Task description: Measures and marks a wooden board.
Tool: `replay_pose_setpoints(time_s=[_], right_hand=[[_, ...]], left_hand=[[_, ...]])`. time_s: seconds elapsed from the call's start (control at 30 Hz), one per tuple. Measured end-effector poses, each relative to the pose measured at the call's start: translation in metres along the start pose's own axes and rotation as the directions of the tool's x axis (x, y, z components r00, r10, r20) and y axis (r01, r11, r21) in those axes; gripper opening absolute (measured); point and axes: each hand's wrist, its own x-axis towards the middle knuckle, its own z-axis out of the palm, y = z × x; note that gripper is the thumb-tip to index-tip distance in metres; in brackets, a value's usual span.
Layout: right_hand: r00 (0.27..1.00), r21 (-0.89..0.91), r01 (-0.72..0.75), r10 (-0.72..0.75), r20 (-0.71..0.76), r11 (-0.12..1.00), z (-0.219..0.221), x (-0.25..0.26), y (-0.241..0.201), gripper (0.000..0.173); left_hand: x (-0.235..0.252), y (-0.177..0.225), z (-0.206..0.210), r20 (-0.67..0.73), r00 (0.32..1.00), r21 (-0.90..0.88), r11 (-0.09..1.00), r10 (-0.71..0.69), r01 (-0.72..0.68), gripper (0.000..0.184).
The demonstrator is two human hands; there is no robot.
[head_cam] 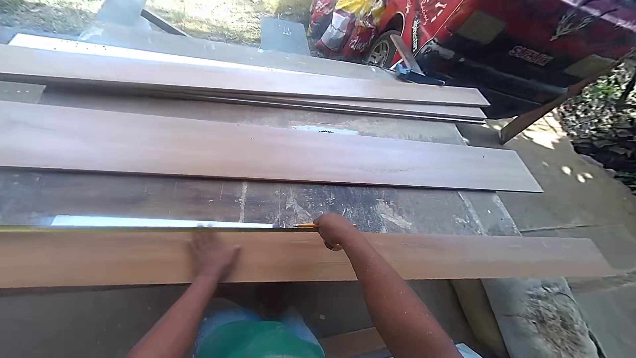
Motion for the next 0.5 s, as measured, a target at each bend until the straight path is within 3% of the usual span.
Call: replay_pose_setpoints(time_s=[0.03,0.07,0.1,0.13,0.17,0.2,0.23,0.27,0.3,0.33,0.37,0.43,0.47,0.5], right_hand=[[1.0,-0.005,0.004,-0.004,0.013,1.0,-0.002,-0.003,0.006,0.026],[1.0,-0.005,0.001,-0.001,0.019,1.0,-0.004,-0.006,0.014,0.026],[1.0,-0.003,-0.003,0.003,0.021,1.0,-0.005,-0.008,0.023,0.026],[1.0,0.001,0.0,0.0,0.026,1.0,0.0,-0.01,0.031,0.026],[0.999,0.0,0.006,-0.006,0.035,1.0,0.008,-0.009,0.036,0.026],[0.999,-0.004,0.01,-0.01,0.035,1.0,0.015,-0.007,0.042,0.027],[0.999,-0.006,0.007,-0.006,0.033,1.0,0.022,-0.005,0.05,0.027],[1.0,-0.003,-0.002,0.002,0.027,1.0,0.032,-0.003,0.059,0.027],[1.0,0.007,-0.013,0.012,0.015,1.0,0.042,0.0,0.069,0.027],[1.0,0.02,-0.028,0.028,0.004,0.999,0.052,0.002,0.079,0.028],[0.999,0.04,-0.049,0.049,-0.005,0.998,0.06,0.004,0.086,0.029],[0.996,0.08,-0.074,0.078,-0.046,0.994,0.073,0.008,0.095,0.03],[0.994,0.09,-0.081,0.087,-0.064,0.993,0.076,0.009,0.096,0.031],[0.993,0.097,-0.084,0.092,-0.078,0.992,0.077,0.011,0.096,0.032]], left_hand=[[-0.013,0.06,0.011,0.074,0.989,0.006,0.991,0.131,-0.132,0.119],[-0.03,0.119,0.026,0.159,0.934,-0.024,0.947,0.32,-0.32,0.112],[-0.054,0.173,0.041,0.263,0.793,-0.09,0.832,0.55,-0.547,0.102],[-0.083,0.217,0.054,0.364,0.551,-0.183,0.637,0.751,-0.748,0.089],[-0.113,0.253,0.06,0.466,0.272,-0.273,0.43,0.842,-0.861,0.075],[-0.134,0.283,0.057,0.532,0.022,-0.369,0.255,0.846,-0.894,0.065],[-0.15,0.304,0.046,0.576,-0.146,-0.48,0.188,0.804,-0.857,0.059],[-0.159,0.31,0.032,0.575,-0.207,-0.554,0.19,0.792,-0.811,0.054],[-0.156,0.302,0.018,0.525,-0.167,-0.587,0.212,0.835,-0.781,0.049],[-0.143,0.285,0.005,0.434,-0.057,-0.582,0.232,0.899,-0.779,0.043],[-0.121,0.261,-0.007,0.339,0.116,-0.546,0.296,0.934,-0.784,0.039],[-0.065,0.203,-0.024,0.181,0.531,-0.357,0.558,0.828,-0.749,0.041],[-0.035,0.172,-0.027,0.104,0.687,-0.255,0.687,0.719,-0.681,0.044],[-0.01,0.143,-0.028,0.049,0.788,-0.185,0.781,0.613,-0.596,0.047]])
